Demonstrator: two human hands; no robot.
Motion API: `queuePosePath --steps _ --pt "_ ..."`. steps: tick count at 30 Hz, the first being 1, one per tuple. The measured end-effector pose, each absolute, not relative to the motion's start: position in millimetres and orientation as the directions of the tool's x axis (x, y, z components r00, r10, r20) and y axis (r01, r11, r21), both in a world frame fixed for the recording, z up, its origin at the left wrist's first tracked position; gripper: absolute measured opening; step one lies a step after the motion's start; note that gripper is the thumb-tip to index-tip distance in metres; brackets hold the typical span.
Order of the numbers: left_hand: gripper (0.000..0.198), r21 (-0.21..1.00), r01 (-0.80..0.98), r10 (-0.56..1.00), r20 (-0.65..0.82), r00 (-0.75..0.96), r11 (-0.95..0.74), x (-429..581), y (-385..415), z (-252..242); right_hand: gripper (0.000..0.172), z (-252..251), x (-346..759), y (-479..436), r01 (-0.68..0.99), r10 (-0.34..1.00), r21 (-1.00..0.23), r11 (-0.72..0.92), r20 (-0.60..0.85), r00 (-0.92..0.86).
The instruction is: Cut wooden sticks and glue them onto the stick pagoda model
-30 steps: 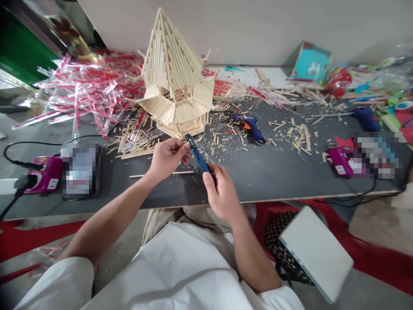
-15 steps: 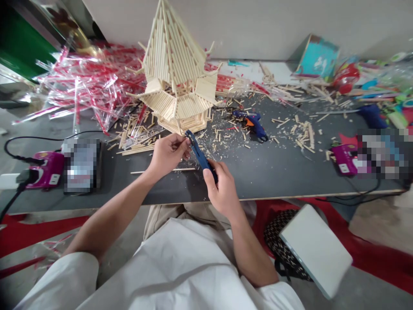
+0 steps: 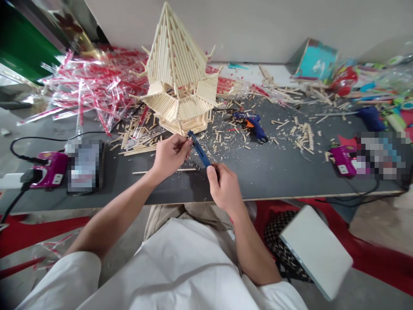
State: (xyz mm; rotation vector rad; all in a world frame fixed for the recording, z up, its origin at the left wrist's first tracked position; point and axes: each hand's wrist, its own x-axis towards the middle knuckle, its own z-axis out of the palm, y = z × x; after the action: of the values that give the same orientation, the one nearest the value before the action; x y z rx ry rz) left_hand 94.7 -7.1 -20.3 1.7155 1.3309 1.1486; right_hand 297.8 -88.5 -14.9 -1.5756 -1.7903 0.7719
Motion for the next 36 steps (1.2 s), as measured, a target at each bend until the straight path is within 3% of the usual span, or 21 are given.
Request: queuePosePath --steps 12,22,31,36 --pt "0.026 0.779 0.448 0.884 0.283 0.373 -0.438 87.7 -7.9 -13.3 0.042 -17.7 294.4 -90.7 0.674 0.990 -0.725 0.139 0.086 -0.112" --pt "0.026 0.774 0.450 0.889 0.319 0.330 -0.445 90.0 -9.9 -17.0 0.041 -19.5 294.9 -92.5 0.697 0.981 -0.691 0.191 0.144 -0.127" --pt "0.027 0.776 0.452 0.893 0.321 0.315 -0.439 90.2 -8.9 -23.7 0.046 -10.8 292.5 -92.2 0.704 0.983 -0.689 0.173 0.081 -0.163" --pt "0.026 0.775 0.446 0.890 0.340 0.303 -0.448 91.8 -9.3 -25.1 0.046 -8.8 298.6 -90.4 0.651 0.983 -0.747 0.135 0.020 -0.181"
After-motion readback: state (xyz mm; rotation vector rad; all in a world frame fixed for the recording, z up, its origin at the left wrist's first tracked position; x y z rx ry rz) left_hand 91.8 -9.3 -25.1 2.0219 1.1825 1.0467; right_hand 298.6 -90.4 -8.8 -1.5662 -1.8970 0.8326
